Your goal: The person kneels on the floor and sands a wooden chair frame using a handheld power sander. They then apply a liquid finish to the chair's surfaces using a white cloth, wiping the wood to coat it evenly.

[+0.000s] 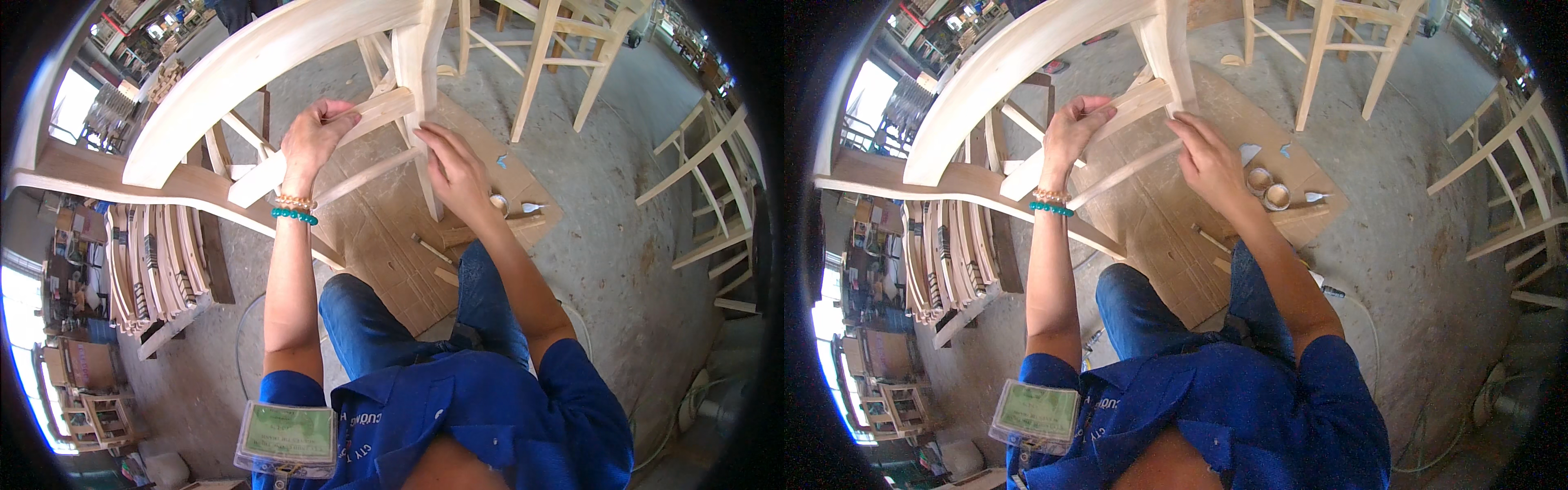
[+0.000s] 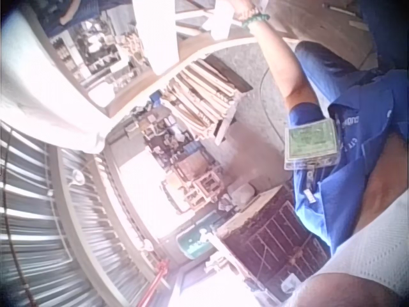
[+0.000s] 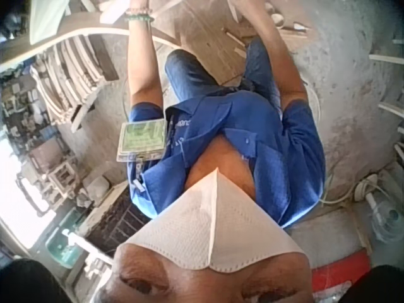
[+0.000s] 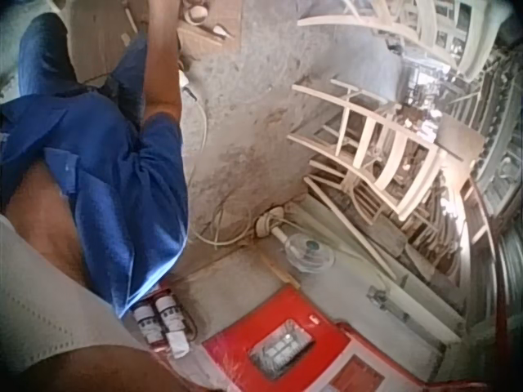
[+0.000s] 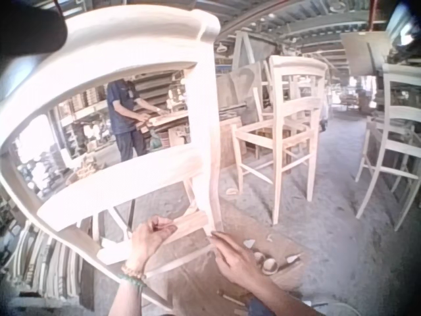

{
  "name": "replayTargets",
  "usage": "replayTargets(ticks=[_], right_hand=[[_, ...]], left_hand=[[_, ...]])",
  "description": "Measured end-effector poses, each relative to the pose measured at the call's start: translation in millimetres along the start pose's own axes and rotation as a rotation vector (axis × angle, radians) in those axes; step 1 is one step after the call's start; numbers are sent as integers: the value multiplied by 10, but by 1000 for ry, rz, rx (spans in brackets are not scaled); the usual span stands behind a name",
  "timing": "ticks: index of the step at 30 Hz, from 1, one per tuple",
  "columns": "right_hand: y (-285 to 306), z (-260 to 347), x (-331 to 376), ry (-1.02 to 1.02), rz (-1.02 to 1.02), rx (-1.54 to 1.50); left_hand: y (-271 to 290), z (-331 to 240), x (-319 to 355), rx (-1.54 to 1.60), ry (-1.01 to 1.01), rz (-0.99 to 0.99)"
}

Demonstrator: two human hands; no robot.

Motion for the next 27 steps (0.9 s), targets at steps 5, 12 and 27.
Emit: replayTargets(ticks=[5, 12, 27], right_hand=[[-131, 24, -176, 88, 51, 58], [-244, 118, -269, 143, 28, 166], [-419, -99, -438, 136, 103, 341]], left_hand=[[-12, -31, 24, 4, 7, -25], [27, -59, 79, -18, 24, -41], [442, 569, 209, 243, -133, 164]])
Point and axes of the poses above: each hand's wrist, its own x-axis away from the middle knuckle, its own y-axis out of the back of the hand, z = x × y, the point moved 3 cm from there along -x, towards the middle knuckle, and after that the axes turned 5 degrees about z, right-handed, at the moved point
